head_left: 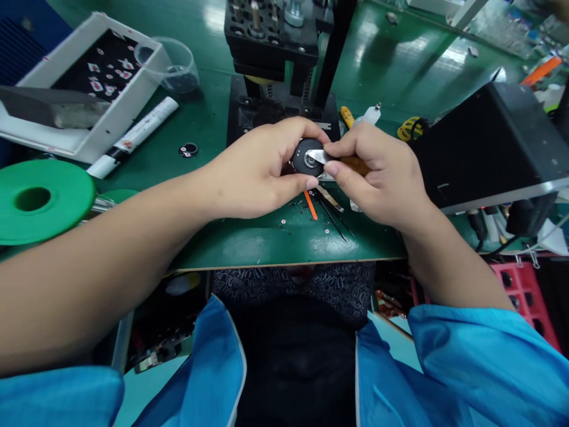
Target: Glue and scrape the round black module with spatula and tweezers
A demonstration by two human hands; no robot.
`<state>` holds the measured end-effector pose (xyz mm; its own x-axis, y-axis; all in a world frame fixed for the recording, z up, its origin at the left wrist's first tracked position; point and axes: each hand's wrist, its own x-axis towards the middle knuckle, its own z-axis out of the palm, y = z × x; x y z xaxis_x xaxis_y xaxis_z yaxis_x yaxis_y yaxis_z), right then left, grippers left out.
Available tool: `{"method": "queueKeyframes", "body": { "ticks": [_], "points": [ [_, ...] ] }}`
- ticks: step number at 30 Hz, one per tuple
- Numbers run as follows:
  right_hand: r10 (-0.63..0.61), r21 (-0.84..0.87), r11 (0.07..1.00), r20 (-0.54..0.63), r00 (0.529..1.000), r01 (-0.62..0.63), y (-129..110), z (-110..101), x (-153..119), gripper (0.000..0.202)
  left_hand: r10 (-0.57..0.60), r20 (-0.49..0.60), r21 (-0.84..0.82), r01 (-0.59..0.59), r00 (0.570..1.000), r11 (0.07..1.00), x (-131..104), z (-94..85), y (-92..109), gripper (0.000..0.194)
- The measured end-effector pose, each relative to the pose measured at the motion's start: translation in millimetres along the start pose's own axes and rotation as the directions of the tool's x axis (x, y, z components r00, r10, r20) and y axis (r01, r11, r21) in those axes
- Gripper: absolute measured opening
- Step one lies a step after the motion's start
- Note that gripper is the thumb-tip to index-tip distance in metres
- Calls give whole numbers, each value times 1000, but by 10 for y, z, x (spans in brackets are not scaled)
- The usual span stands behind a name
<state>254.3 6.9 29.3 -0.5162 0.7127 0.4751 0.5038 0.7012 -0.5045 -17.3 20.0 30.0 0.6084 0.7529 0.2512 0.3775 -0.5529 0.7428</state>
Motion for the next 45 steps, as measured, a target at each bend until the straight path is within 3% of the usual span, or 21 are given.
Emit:
{"method": "queueKeyframes", "body": {
  "ticks": [5,11,19,26,31,36,40,45],
  "points": [
    [-24,26,999,30,999,23,36,-3,16,14,-74,-1,-1,74,997,997,0,-16,91,42],
    [9,29,1000,80,997,-12,27,-39,33,16,-76,42,19,75,996,997,-3,-36,90,43],
    [-102,50,994,72,992,98,86,-50,31,16,-81,68,23,79,994,997,6,-57,78,52],
    [-32,6,999,154,988,31,66,-72,46,21,-92,118,-15,95,989,995,8,-95,53,49],
    [-55,19,998,147,988,53,55,-60,43,15,-102,131,-19,106,986,994,4,-90,60,48],
    [-13,-8,1000,84,996,14,19,-27,51,6,-98,27,122,94,995,988,-11,15,81,54],
    [27,2,1000,26,999,-27,-21,-3,57,9,-103,13,255,96,995,962,-14,81,104,61],
    [72,6,997,47,996,-72,-22,11,58,12,-118,12,375,105,993,921,-32,99,192,58]
  ]
}}
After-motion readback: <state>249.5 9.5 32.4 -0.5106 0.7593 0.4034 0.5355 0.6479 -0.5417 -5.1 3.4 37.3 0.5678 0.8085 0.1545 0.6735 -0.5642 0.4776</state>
